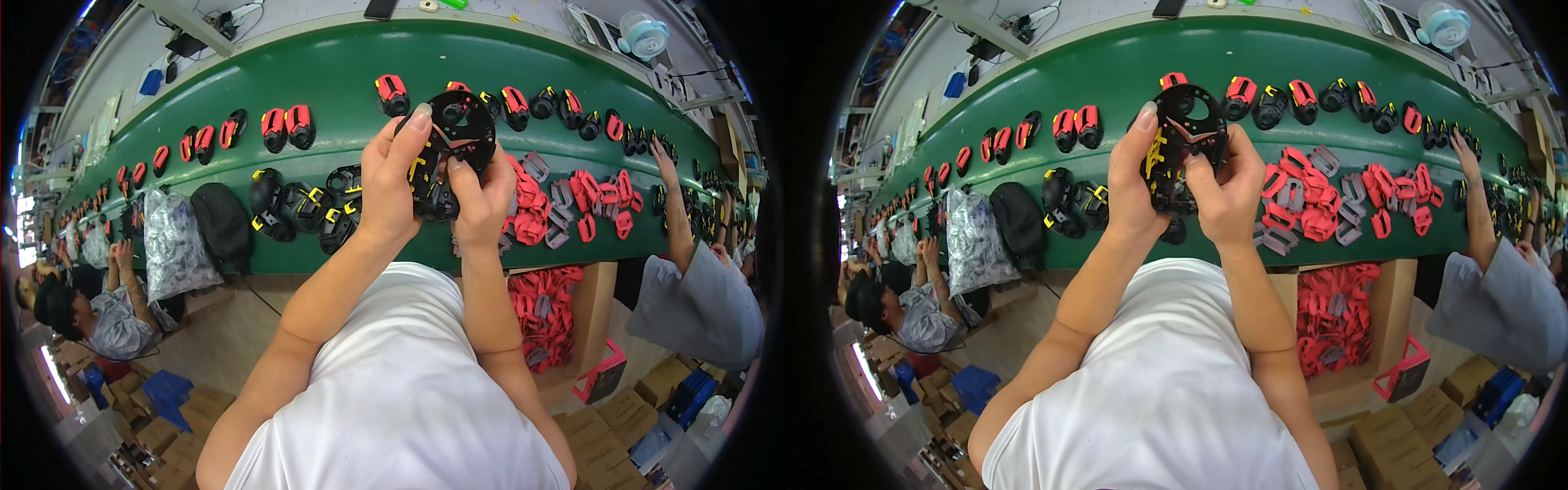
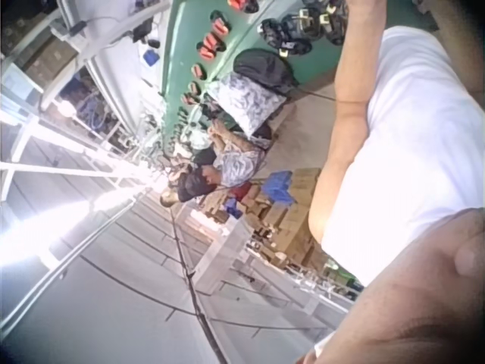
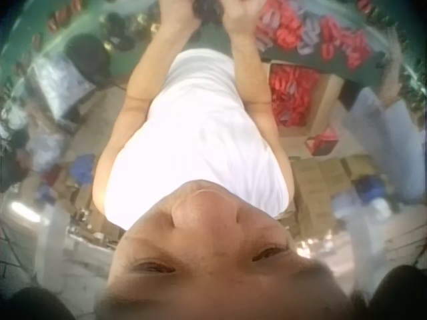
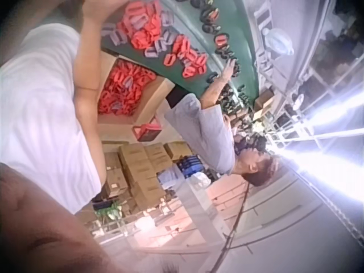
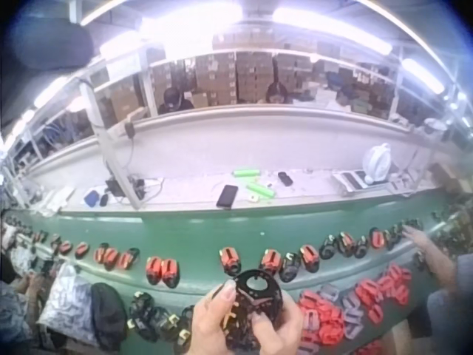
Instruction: The person assembles small electronic components into plastic housings by hand, creating assemblies at a long green work table.
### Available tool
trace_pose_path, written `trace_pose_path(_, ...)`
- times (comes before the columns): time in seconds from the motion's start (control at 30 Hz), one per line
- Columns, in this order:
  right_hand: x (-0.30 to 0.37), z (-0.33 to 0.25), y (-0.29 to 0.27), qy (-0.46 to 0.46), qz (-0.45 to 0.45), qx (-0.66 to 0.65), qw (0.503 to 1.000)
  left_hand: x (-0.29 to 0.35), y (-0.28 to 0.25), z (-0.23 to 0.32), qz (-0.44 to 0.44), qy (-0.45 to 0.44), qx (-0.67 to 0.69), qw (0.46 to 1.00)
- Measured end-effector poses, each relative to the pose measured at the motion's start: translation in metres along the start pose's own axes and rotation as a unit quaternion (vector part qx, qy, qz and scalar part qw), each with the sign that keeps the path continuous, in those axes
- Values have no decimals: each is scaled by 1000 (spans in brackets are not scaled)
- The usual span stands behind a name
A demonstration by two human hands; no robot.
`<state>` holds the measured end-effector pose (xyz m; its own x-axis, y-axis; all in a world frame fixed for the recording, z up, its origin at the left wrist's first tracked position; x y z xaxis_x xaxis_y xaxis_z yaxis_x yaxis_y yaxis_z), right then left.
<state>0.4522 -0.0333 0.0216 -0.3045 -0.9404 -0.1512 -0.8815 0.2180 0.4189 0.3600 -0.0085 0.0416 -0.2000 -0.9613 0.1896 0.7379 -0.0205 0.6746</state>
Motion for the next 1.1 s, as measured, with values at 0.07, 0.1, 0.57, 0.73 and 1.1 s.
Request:
trace_pose_path(0.07, 0, -3, 1, 5, -17, 6, 1000, 1, -1, 2, 9, 15, 2, 1000)
trace_pose_path(0.1, 0, -5, 1, 7, -21, 13, 1000, 1, -2, 3, -2, 24, -9, 1000)
trace_pose_path(0.57, 1, -12, 6, -8, -51, 29, 998, 7, -3, 10, -4, 120, -71, 990)
trace_pose_path(0.73, 5, 12, -14, 48, -105, 23, 993, -22, -30, 3, 20, 14, -77, 997)
trace_pose_path(1.1, -2, 88, -224, 96, 117, 452, 879, -181, -247, -58, 125, 110, -900, 403)
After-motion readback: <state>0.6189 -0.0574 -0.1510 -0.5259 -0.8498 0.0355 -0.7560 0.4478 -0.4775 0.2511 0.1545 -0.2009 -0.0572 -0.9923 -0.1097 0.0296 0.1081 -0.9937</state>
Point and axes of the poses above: each hand's wrist, its own x-axis away from the middle knuckle, its own y-axis out of the palm, z = x × y, the point moved 1 cm from there along -x, towards the middle knuckle, and after that the axes turned 2 degrees about -y, right-handed, at the moved point
